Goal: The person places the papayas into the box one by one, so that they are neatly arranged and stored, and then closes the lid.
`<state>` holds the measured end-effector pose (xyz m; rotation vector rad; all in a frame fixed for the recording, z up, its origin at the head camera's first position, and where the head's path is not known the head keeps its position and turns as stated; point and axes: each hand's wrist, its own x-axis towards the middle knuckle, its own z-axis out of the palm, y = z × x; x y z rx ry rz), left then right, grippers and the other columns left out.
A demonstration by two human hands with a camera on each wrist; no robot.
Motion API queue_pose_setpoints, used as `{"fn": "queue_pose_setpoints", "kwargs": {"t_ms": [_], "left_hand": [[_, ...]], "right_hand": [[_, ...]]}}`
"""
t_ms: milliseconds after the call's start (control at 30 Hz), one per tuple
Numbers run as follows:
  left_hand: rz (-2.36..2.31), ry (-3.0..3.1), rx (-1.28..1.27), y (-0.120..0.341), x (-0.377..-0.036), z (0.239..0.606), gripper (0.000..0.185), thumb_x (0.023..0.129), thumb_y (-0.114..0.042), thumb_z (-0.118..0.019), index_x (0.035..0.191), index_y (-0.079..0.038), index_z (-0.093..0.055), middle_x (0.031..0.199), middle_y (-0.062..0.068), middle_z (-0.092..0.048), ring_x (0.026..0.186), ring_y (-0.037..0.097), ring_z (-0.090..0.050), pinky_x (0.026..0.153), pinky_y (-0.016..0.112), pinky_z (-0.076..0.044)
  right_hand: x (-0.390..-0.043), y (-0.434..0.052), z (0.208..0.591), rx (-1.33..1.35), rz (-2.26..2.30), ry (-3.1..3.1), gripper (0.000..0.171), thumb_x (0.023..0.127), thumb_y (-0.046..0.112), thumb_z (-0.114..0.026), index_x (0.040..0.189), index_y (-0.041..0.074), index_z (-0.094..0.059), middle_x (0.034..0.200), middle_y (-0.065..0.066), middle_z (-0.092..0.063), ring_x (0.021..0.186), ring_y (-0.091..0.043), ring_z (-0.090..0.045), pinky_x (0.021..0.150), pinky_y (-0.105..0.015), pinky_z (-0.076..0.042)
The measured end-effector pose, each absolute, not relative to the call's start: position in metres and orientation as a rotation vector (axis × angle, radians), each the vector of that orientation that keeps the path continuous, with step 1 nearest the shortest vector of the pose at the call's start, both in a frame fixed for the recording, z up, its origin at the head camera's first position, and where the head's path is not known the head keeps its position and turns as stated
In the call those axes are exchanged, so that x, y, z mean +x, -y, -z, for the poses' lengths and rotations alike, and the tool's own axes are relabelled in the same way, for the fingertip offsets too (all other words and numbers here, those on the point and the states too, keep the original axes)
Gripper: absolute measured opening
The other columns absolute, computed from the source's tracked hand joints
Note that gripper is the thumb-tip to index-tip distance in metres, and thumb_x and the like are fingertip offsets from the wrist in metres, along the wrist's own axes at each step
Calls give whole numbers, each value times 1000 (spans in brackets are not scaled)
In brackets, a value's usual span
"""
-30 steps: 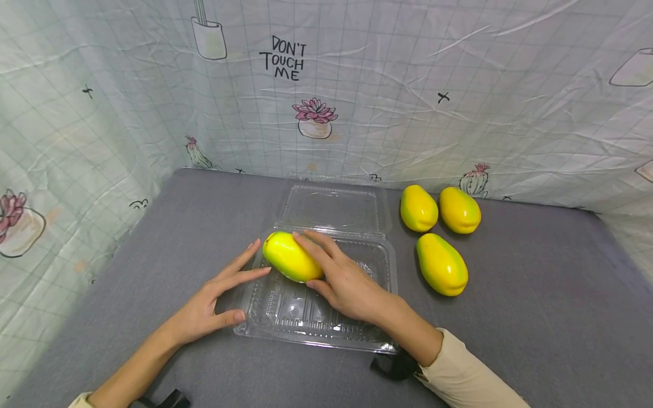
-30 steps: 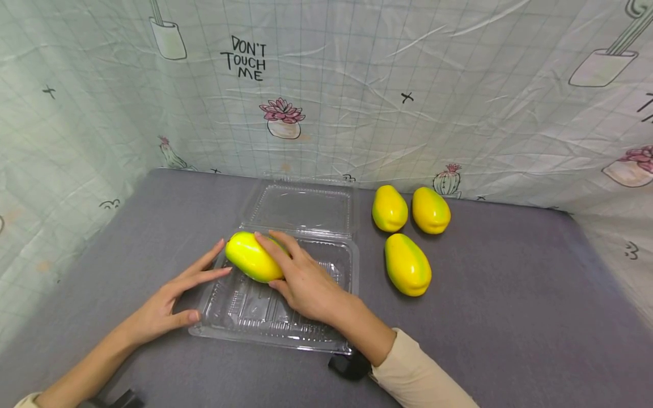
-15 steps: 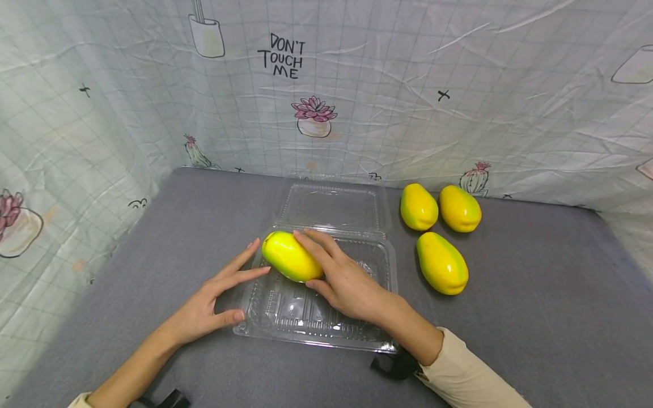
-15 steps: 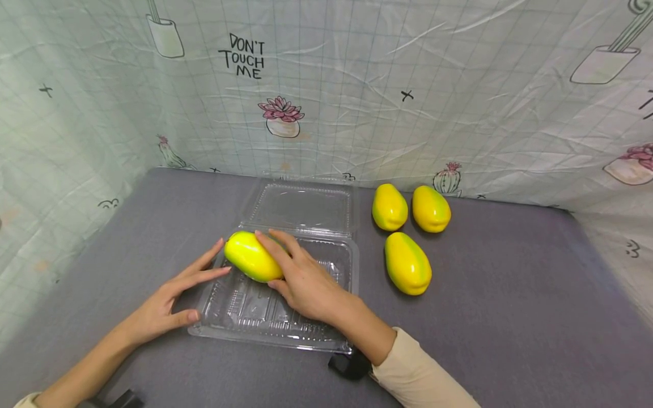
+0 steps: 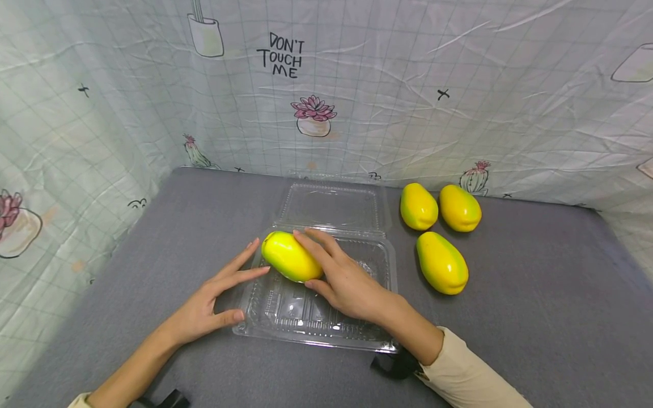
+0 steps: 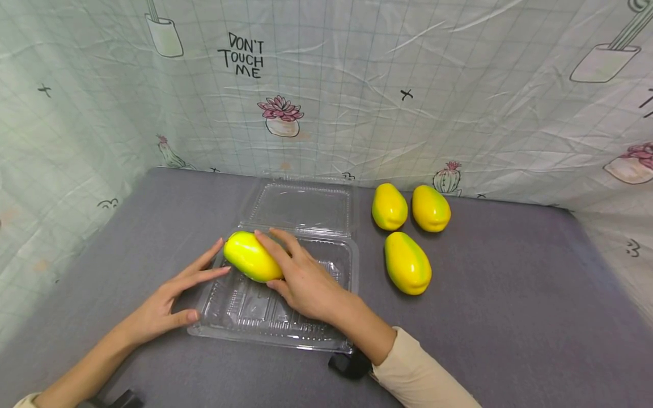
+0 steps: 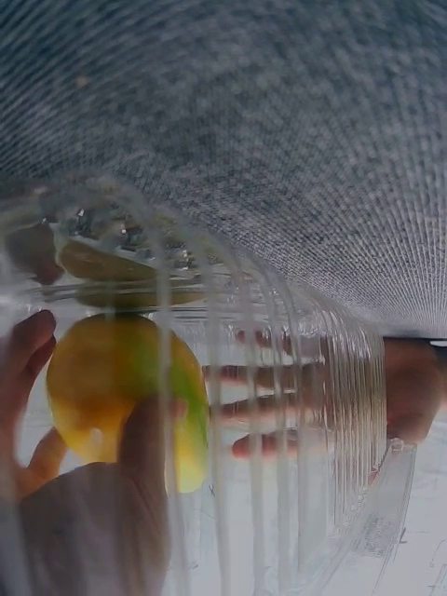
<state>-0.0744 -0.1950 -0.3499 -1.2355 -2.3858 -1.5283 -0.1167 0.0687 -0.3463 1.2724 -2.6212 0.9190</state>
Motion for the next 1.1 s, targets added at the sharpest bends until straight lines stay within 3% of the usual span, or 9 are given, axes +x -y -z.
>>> {"fn": "queue_pose_setpoints", "kwargs": {"t_ms": [367,633,1100], "left_hand": [[1523,2409,-1217,195,-75,349,55,83,-26,-60,129,0,-44,144,24,-13,129,44,-8,105,30,-10],[1527,2407,-1218,194,-75,349,54,84,-27,-60,129,0,-44,144,24,-12,129,44,-8,105,32,-10],[1499,2384,-1225,194,-75,350,54,85,-30,-58,128,0,-45,143,26,-14,128,46,-9,105,29,-10]], "right_hand": [[-116,-70,342,1206,-898,2678,83,81,21,-66,143,26,-11,144,-1,-16,113,-15,-42,84,-30,-44],[-116,-71,340,1202,-877,2675,82,81,23,-65,143,26,-11,144,-3,-17,114,-15,-42,86,-30,-43],[-113,-75,331,1186,-869,2713,80,83,30,-62,143,27,-9,144,-1,-15,113,-17,-43,81,-32,-46]]}}
